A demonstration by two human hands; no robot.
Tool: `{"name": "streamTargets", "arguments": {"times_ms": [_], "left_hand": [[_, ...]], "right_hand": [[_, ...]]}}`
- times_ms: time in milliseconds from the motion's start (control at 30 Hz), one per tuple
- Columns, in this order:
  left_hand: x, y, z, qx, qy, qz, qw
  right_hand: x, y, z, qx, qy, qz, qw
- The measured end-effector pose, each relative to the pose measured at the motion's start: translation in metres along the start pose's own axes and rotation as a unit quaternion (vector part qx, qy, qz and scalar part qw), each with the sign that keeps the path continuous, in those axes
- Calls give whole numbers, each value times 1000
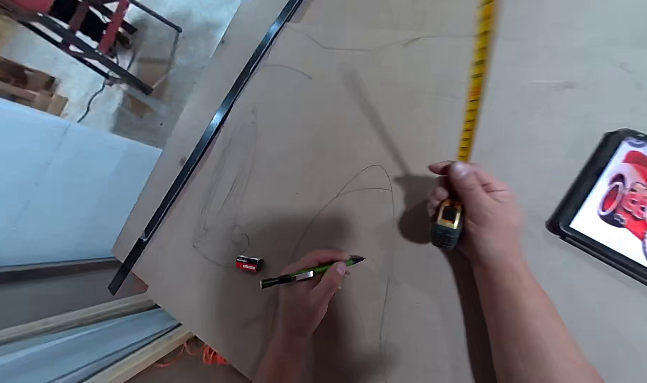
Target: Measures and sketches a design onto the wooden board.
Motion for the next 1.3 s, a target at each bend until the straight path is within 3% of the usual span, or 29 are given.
{"name": "streamTargets", "arguments": {"times_ms": [167,400,600,1100,1200,1300], "left_hand": [[23,2,-31,15,-45,-32,998],[34,4,-33,77,-95,-39,992],[40,2,-20,66,-29,-50,996],[39,2,-22,73,-73,-50,993],[38,2,-21,67,-38,-56,995],[33,2,-19,51,57,-85,993]], "right_hand": [[-8,-6,-6,-49,93,27,994],[-4,-7,-7,-69,103,53,991],[0,-9,-8,-77,112,87,987],[2,-9,-9,-84,106,103,985],[2,-9,-9,-84,106,105,985],[2,-9,-8,-80,107,106,985]]}}
Point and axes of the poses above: each hand's wrist, its own z-axis away from the middle knuckle, its own x-axis out of the palm, y = z × x, the point moved 6 cm from there along -z, towards the middle knuckle, and after that the axes turned 11 degrees about z, right-handed, at the moved point
